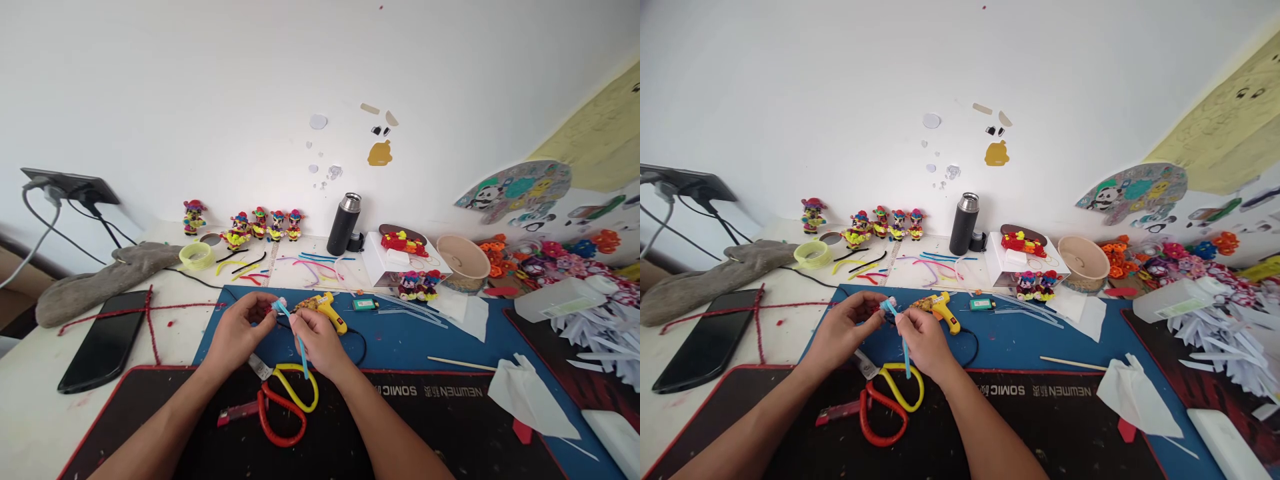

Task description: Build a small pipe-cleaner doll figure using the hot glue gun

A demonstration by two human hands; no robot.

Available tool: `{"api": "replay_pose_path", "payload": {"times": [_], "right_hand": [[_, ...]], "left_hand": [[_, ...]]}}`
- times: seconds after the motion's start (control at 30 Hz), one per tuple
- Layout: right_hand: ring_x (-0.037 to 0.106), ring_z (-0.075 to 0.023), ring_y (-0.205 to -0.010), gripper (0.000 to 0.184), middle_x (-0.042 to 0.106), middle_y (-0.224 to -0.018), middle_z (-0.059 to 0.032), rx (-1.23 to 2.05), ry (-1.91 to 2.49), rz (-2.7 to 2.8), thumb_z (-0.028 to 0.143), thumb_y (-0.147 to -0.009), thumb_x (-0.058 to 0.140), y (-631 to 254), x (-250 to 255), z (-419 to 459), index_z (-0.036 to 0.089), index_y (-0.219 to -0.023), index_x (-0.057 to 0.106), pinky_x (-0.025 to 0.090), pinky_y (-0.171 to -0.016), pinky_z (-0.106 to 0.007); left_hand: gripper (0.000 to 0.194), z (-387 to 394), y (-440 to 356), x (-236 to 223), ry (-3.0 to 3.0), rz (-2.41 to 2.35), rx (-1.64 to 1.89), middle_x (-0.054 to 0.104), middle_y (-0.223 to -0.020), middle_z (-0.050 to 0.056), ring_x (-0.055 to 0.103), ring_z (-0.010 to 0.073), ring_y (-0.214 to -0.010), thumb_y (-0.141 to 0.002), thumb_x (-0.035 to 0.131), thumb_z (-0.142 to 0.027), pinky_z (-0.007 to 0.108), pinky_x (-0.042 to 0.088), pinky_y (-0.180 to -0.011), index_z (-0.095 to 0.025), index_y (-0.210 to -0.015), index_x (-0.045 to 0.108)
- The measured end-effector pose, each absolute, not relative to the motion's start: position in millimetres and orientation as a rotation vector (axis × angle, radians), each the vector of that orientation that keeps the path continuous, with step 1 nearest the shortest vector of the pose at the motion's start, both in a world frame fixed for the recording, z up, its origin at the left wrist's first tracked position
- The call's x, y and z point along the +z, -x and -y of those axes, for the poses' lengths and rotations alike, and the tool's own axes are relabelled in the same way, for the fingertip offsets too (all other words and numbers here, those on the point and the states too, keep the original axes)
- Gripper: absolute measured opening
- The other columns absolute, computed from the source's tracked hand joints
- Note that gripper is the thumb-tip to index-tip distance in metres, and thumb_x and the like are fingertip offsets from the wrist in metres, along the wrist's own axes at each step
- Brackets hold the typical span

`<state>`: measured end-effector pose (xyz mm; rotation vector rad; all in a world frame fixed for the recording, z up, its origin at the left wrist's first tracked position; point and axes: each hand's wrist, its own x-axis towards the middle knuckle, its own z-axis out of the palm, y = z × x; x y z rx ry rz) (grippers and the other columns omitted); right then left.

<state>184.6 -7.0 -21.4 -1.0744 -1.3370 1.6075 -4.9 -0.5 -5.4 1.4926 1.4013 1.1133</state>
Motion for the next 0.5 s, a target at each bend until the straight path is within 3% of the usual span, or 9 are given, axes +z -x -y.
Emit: {"api": "replay_pose_path", "payload": {"times": [0.5], "right_hand": [[0.036, -0.0124, -0.052, 0.041, 0.039, -0.056, 0.0069, 1.483, 1.108, 1.455, 0.051, -0.102, 0.054, -183.7, -22.1, 6.7, 0.024, -0.073, 0.045, 0.027, -0.053, -0.028]], "left_hand": [[0.045, -1.8, 2.8, 5.0, -1.191, -1.259, 1.097, 0.075, -0.072, 0.002, 0.072, 0.0209, -0.065, -0.073, 0.088, -0.054, 0.03, 0.058, -0.063, -0.019, -0.098, 0.074]]}}
